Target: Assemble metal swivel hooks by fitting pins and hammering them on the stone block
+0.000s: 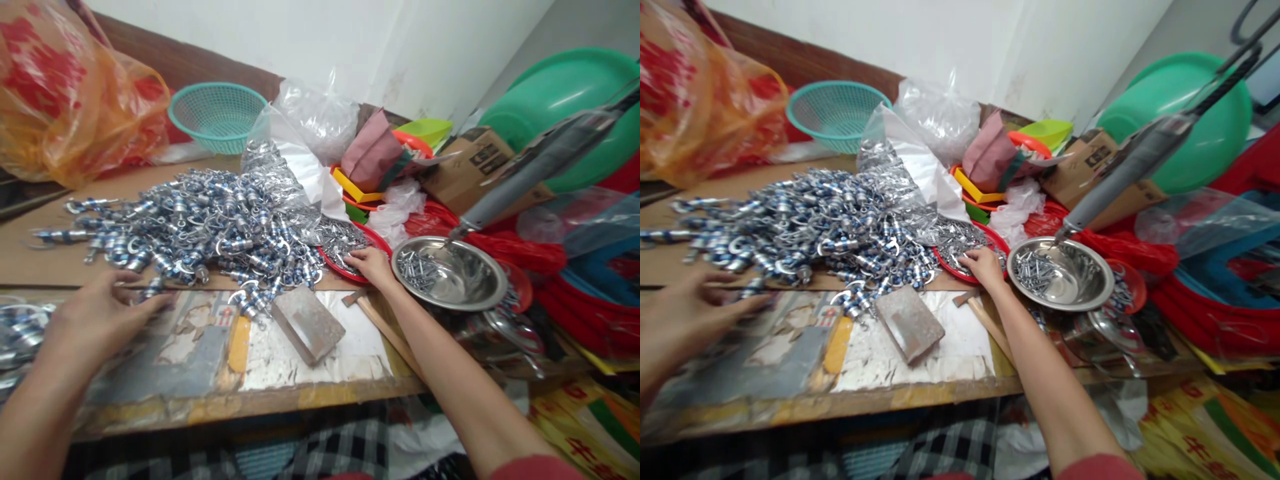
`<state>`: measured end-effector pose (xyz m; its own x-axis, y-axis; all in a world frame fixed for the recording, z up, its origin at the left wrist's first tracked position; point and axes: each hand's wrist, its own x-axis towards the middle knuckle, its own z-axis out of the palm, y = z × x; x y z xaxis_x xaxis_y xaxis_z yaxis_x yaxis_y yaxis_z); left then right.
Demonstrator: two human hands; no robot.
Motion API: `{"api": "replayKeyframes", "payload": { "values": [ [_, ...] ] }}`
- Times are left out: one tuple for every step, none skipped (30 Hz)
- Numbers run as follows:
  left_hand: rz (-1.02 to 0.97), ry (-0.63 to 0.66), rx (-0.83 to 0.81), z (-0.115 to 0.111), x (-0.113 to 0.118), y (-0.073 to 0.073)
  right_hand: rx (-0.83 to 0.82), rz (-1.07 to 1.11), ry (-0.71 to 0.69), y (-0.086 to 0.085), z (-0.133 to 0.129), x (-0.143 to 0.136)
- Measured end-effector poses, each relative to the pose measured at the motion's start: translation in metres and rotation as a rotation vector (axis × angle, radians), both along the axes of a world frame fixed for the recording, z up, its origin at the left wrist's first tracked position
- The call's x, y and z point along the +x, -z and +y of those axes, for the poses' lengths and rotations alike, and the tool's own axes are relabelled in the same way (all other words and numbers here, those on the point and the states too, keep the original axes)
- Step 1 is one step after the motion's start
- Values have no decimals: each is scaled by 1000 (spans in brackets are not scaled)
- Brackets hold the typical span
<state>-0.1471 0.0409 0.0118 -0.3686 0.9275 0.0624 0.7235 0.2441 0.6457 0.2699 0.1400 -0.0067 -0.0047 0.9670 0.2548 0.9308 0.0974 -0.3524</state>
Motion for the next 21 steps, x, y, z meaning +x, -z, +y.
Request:
{"api": "replayKeyframes", "payload": {
  "values": [
    [78,-45,-41,-5,3,-5,4,12,12,0,-1,2],
    [119,-80,-40,-11,8,-11,12,20,30,1,-3,4],
    [114,-76,-32,-16,16,-18,22,23,51,1,-5,6],
    [99,-134,-17,-21,25,-26,33,21,73,1,-7,8],
    [59,-102,-13,-25,35,-33,44,15,92,0,-8,10],
    [21,-83,-4,-29,47,-39,50,6,105,0,-10,11],
    [-33,-42,-3,-33,60,-44,49,-5,109,-1,-11,12],
    [-94,16,6,-36,73,-46,41,-14,103,-1,-11,13],
    [-188,83,62,-38,87,-46,28,-22,91,-2,-12,13],
    [-314,182,119,-40,100,-44,14,-29,77,-2,-13,12],
    [-453,288,146,-42,112,-40,2,-32,62,-3,-13,11],
    [-576,387,129,-43,123,-34,-8,-34,51,-3,-14,9],
    [-654,462,98,-44,133,-28,-13,-32,43,-4,-15,7],
    [-674,507,61,-45,141,-21,-16,-28,38,-5,-16,5],
    [-659,518,47,-46,148,-15,-17,-20,36,-6,-17,4],
    [-637,521,46,-47,153,-9,-16,-8,35,-6,-19,2],
    [-613,517,56,-48,156,-4,-11,9,36,-7,-19,1],
    [-597,512,73,-49,158,0,-2,31,36,-8,-20,1],
    [-589,511,88,-50,159,2,9,59,38,-9,-20,1],
    [-584,513,101,-51,159,4,23,92,40,-11,-19,1],
    [-579,517,111,-51,159,5,37,130,42,-12,-18,1]
  ]
}}
